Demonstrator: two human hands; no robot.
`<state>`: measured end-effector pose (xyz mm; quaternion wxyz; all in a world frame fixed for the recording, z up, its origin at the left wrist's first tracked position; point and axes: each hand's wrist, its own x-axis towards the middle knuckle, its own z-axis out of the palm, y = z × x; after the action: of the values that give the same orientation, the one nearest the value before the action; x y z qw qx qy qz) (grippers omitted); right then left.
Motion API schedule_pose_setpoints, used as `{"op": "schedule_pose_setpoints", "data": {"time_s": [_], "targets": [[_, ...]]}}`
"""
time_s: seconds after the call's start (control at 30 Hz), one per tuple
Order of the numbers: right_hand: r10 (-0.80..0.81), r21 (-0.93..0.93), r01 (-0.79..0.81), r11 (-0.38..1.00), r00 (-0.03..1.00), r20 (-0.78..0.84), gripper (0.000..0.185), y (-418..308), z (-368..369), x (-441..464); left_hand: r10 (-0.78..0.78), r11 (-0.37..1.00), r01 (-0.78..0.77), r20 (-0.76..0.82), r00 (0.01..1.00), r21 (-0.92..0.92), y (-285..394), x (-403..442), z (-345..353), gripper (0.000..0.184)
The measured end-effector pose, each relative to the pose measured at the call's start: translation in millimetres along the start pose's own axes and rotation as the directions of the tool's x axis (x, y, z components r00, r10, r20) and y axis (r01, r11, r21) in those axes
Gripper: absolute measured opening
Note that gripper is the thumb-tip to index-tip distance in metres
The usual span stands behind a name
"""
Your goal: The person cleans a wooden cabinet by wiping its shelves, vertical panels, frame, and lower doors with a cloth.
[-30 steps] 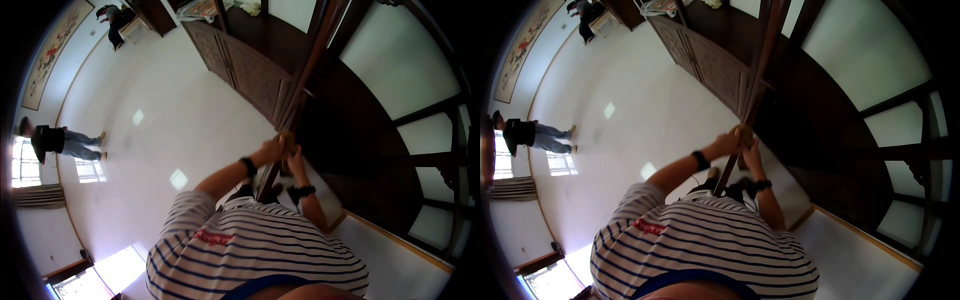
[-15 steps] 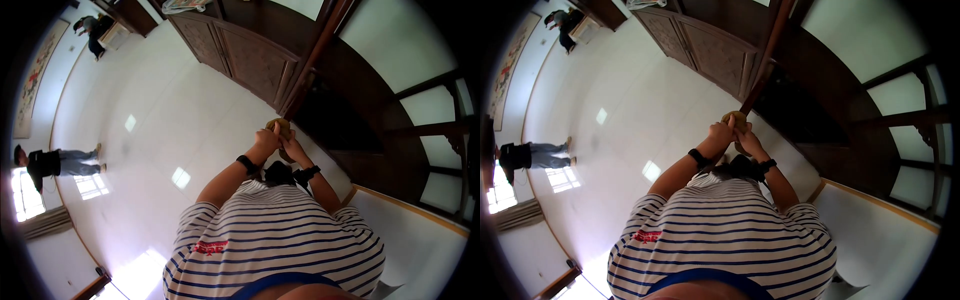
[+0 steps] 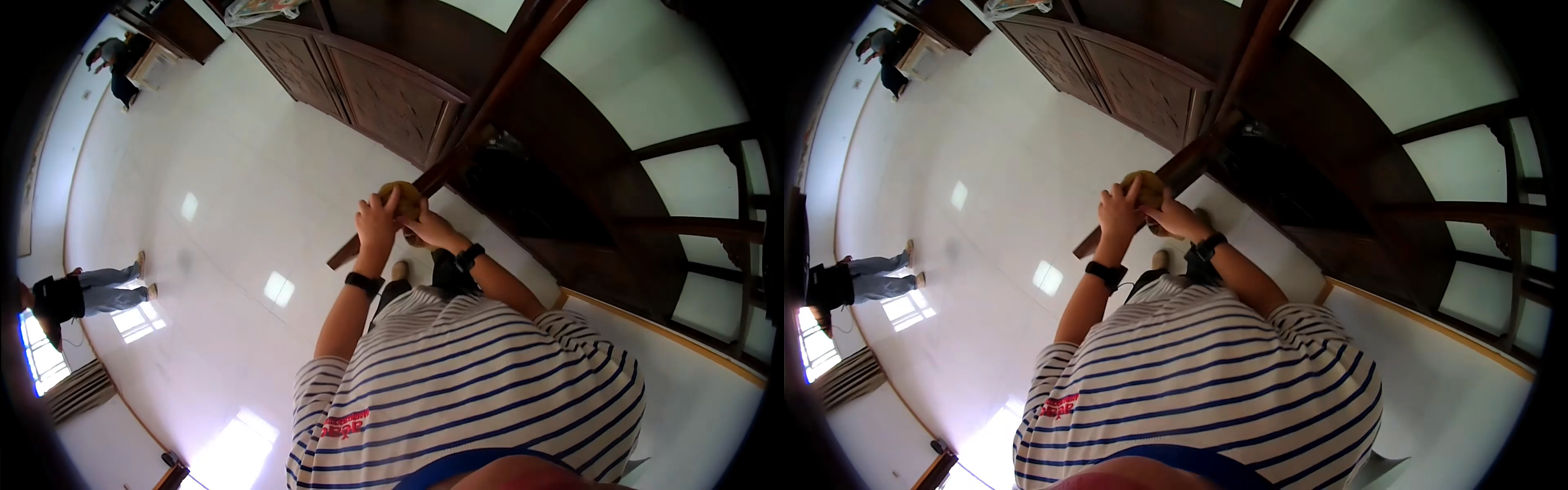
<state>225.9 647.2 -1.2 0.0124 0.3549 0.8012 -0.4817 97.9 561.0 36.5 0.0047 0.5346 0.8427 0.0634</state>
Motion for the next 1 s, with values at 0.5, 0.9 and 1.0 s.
{"op": "schedule_pose_setpoints", "data": {"time_s": [0.5, 0.9, 1.0], "targets": [[-0.389, -0.318, 0.256, 0.913, 0.780, -0.489, 0.022, 20.0, -230.0, 39.9, 0.099, 0.995, -0.099, -0.016, 0.995, -0.013, 93.7, 113.0, 18.3, 0.061], [-0.637, -0.800, 0.099, 0.592, 0.666, -0.389, 0.016, 64.4, -209.4, 96.1, -0.057, 0.948, 0.057, 0.010, 0.998, -0.314, 95.6, 140.7, 30.9, 0.062], [-0.696, -0.818, 0.164, 0.551, 0.630, -0.343, 0.014, 64.9, -206.9, 112.8, -0.101, 0.928, 0.102, 0.021, 0.995, -0.358, 95.4, 141.9, 31.0, 0.062]]}}
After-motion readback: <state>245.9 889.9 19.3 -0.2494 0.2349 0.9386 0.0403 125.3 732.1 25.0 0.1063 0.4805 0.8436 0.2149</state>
